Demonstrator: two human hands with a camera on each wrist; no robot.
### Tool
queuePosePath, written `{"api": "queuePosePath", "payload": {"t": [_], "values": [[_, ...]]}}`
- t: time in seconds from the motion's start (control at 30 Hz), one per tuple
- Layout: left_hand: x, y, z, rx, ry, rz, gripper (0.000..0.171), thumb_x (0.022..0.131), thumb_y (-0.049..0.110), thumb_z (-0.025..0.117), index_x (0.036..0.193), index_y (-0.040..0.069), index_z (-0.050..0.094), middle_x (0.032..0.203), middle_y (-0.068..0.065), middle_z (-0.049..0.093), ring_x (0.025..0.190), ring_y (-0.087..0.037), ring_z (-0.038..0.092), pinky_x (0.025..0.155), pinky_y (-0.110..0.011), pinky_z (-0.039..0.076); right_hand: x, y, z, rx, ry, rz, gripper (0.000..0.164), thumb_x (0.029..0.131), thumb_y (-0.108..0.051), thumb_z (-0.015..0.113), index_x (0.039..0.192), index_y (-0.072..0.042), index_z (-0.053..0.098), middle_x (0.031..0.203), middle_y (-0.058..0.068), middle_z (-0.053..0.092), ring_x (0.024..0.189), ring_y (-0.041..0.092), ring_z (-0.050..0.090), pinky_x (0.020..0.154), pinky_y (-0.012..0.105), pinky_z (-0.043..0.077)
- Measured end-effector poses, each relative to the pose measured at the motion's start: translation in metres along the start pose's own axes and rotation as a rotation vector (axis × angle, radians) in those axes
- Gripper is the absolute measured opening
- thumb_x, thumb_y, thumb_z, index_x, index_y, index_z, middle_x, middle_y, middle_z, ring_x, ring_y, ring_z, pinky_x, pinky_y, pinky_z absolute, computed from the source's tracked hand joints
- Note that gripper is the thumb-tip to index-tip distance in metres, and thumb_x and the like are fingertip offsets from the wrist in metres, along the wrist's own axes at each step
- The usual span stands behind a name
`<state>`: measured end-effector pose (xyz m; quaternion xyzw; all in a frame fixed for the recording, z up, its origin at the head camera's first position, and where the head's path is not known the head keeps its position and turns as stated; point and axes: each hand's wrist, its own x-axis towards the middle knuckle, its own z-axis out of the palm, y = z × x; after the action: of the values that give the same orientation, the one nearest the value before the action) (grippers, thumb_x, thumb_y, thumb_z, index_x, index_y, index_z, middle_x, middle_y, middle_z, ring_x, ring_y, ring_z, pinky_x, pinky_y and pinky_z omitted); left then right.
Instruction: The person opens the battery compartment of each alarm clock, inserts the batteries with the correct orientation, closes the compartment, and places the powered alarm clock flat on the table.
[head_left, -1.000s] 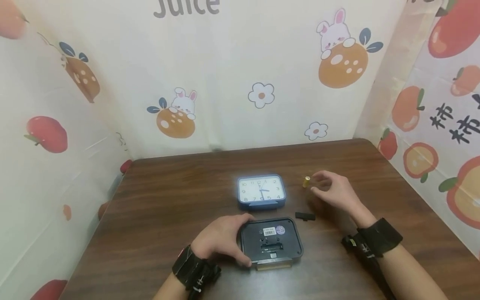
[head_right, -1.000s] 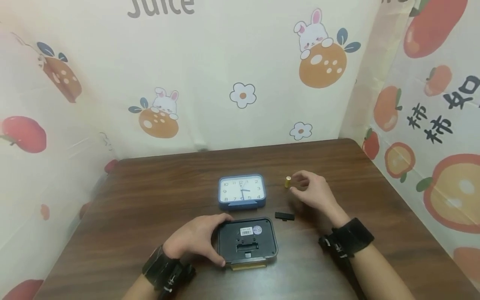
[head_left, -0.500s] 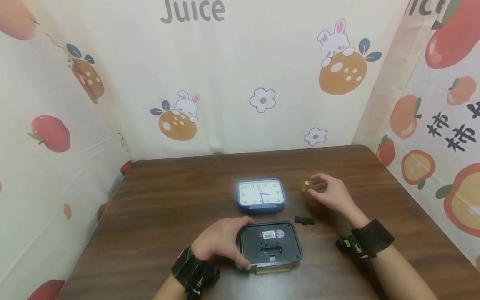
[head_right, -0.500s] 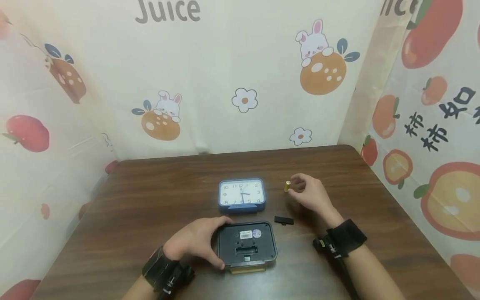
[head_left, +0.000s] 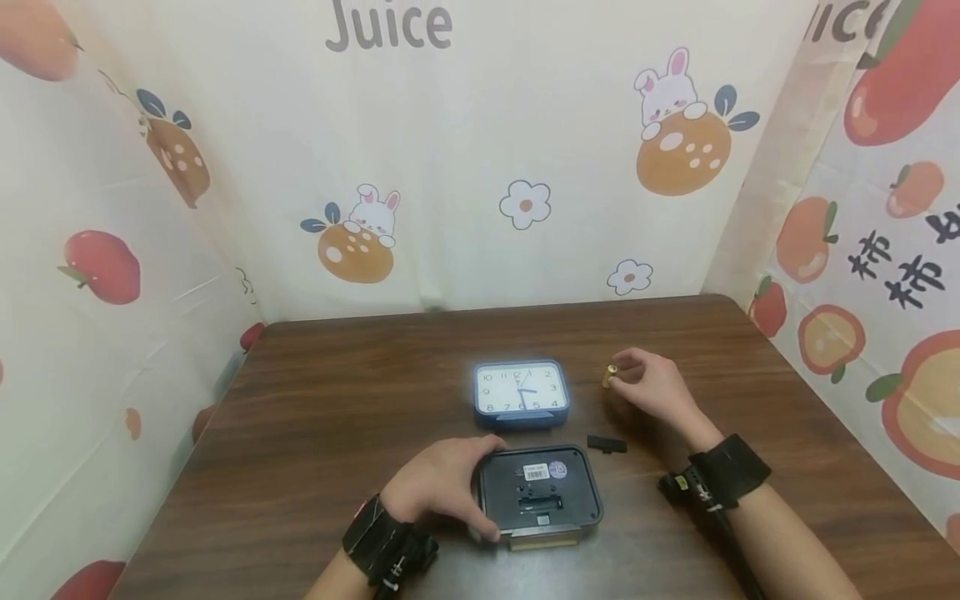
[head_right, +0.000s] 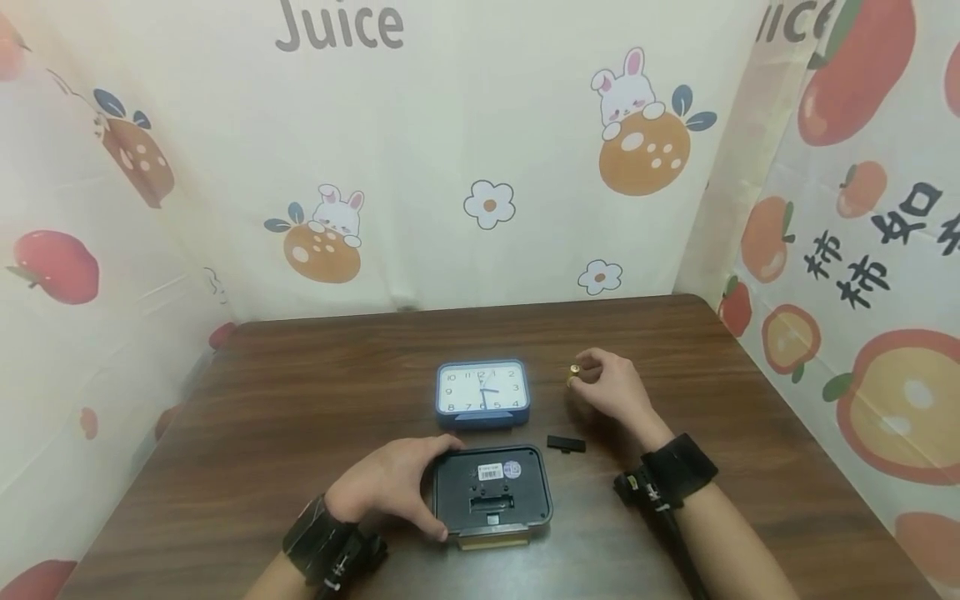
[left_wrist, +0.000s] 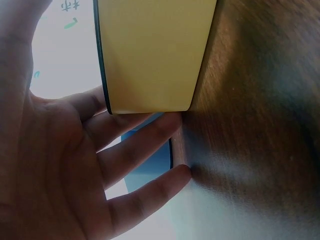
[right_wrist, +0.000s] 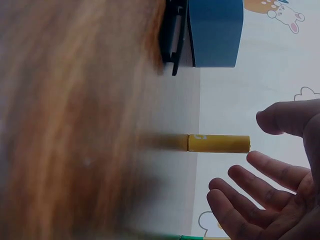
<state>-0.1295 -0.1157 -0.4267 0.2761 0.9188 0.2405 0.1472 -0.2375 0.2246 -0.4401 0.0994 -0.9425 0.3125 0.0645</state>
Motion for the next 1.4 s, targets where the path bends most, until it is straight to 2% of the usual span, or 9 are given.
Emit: {"api": "queuePosePath", "payload": {"t": [0.27, 0.5, 1.0, 1.4], "values": [[0.001, -0.001, 0.000, 0.001, -0.021, -0.010, 0.091, 0.034, 0.070, 0.071, 0.115, 0.041, 0.041, 0.094, 0.022, 0.052, 0.083, -0.001, 0.049, 0.075, -0.027, 0.042, 0.001, 0.001, 0.004, 0.024, -0.003, 0.019, 0.033, 0.077, -0.037, 0.062, 0.103, -0.018, 0.056, 0.100, 0.007, 0.062, 0.086, 0.023, 0.060, 0.069, 0.039, 0.048], [0.000, -0.001, 0.000, -0.003, -0.027, -0.002, 0.091, 0.034, 0.070, 0.071, 0.115, 0.041, 0.040, 0.094, 0.023, 0.052, 0.083, -0.002, 0.050, 0.075, -0.027, 0.042, 0.003, 0.003, 0.008, 0.030, 0.003, 0.047, 0.027, 0.078, -0.030, 0.061, 0.101, -0.016, 0.056, 0.099, 0.008, 0.063, 0.085, 0.024, 0.060, 0.069, 0.039, 0.047], [0.001, 0.001, 0.000, -0.001, -0.031, -0.004, 0.093, 0.035, 0.069, 0.071, 0.117, 0.040, 0.040, 0.094, 0.022, 0.053, 0.083, -0.002, 0.050, 0.075, -0.027, 0.042, 0.007, 0.002, 0.011, 0.044, -0.012, 0.066, 0.022, 0.078, -0.024, 0.062, 0.097, -0.015, 0.058, 0.094, 0.008, 0.063, 0.080, 0.021, 0.062, 0.060, 0.030, 0.047], [0.002, -0.002, -0.002, -0.005, -0.037, -0.027, 0.095, 0.033, 0.071, 0.070, 0.118, 0.041, 0.038, 0.097, 0.022, 0.053, 0.085, -0.002, 0.050, 0.078, -0.030, 0.042, 0.008, -0.004, 0.010, 0.019, -0.003, 0.053, 0.012, 0.079, -0.023, 0.062, 0.089, -0.016, 0.060, 0.089, 0.003, 0.064, 0.081, 0.020, 0.060, 0.065, 0.034, 0.045]]}}
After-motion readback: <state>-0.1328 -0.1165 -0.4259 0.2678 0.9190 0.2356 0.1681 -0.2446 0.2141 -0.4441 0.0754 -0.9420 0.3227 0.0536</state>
